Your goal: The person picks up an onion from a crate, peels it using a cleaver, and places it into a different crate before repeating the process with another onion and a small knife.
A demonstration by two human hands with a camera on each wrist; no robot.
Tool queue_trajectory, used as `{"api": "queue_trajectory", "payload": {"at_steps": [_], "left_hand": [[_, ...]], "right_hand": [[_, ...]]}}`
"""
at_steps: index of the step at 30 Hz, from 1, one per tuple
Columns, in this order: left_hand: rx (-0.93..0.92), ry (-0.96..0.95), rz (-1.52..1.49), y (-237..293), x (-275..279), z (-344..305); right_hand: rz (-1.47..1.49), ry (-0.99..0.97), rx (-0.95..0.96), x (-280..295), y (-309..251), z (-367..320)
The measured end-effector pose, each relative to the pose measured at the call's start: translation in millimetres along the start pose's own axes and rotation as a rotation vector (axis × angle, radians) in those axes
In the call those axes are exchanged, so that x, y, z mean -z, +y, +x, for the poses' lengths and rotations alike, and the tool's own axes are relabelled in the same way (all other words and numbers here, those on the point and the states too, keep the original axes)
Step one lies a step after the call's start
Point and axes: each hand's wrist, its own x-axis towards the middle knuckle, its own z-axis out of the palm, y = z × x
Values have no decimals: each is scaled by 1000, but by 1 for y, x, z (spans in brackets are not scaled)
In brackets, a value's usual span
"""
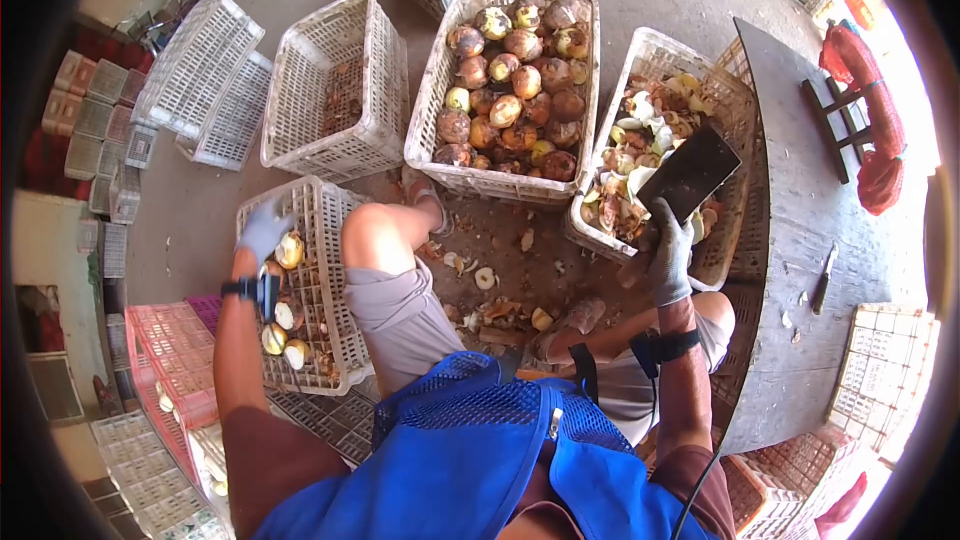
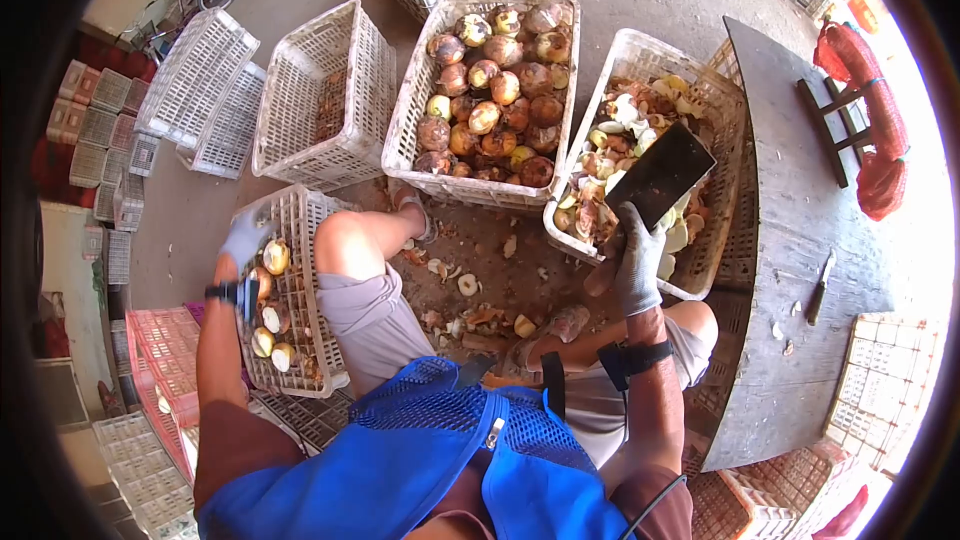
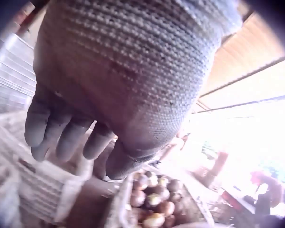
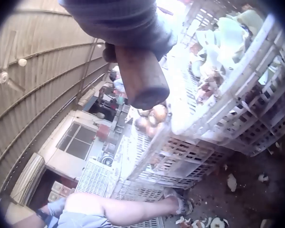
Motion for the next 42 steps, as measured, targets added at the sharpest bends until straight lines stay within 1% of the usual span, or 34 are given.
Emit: {"api": "queue_trajectory", "payload": {"at_steps": [1, 2, 3, 4, 5, 6, 7, 8, 10, 12, 13, 14, 15, 16, 18, 20, 22, 24, 25, 26, 27, 28, 29, 30, 31, 34, 36, 39, 40, 42], "left_hand": [[72, -121, -31, 95, 22, 8], [-124, -121, 6, 109, 11, 41], [-321, -122, 42, 121, -1, 71], [-299, -242, 109, 169, 0, 84], [-402, -327, 65, 200, -6, 99], [-432, -366, 200, 219, -20, 123], [-425, -414, 242, 238, -34, 138], [-468, -471, 299, 254, -49, 156], [-537, -475, 448, 270, -81, 190], [-487, -492, 527, 296, -105, 211], [-520, -444, 485, 305, -117, 219], [-490, -405, 493, 312, -132, 227], [-465, -394, 438, 315, -150, 241], [-440, -385, 382, 320, -165, 251], [-356, -445, 352, 328, -191, 270], [-300, -306, 299, 325, -223, 276], [-159, -298, 339, 331, -242, 275], [-77, -223, 312, 335, -255, 271], [-53, -228, 303, 339, -255, 271], [-74, -175, 307, 337, -257, 273], [-127, -162, 314, 334, -256, 275], [-180, -147, 320, 331, -254, 278], [-182, -153, 243, 328, -250, 279], [-207, -126, 176, 313, -256, 287], [-208, -158, 111, 305, -256, 289], [-200, -262, -126, 289, -249, 290], [-196, -275, -213, 286, -249, 286], [-96, -158, -95, 287, -258, 277], [-85, -214, -87, 288, -255, 277], [-182, -271, -218, 269, -266, 285]], "right_hand": [[-14, -4, -23, 4, 10, 5], [-28, -7, -45, 10, 20, 10], [43, -46, -79, 17, 32, 11], [44, -57, -86, 23, 40, 13], [45, -67, -95, 28, 47, 15], [45, -75, -105, 33, 53, 16], [61, -95, -107, 34, 51, 17], [73, -84, -130, 35, 50, 20], [100, -62, -166, 37, 47, 28], [147, -56, -224, 40, 45, 31], [178, -55, -252, 40, 44, 32], [208, -54, -280, 42, 46, 34], [220, -91, -301, 48, 51, 37], [243, -86, -328, 49, 52, 38], [285, -78, -376, 49, 49, 40], [293, -104, -391, 53, 49, 42], [337, -105, -420, 57, 54, 45], [363, -94, -457, 58, 56, 48], [372, -93, -475, 59, 56, 49], [383, -93, -494, 58, 57, 48], [421, -72, -545, 56, 55, 46], [402, -80, -524, 56, 56, 46], [384, -88, -502, 57, 59, 47], [367, -97, -481, 56, 61, 47], [288, -135, -467, 54, 55, 45], [305, -162, -452, 51, 56, 44], [328, -158, -454, 48, 55, 41], [339, -149, -475, 49, 56, 42], [320, -148, -466, 46, 54, 41], [292, -147, -463, 44, 53, 39]]}}
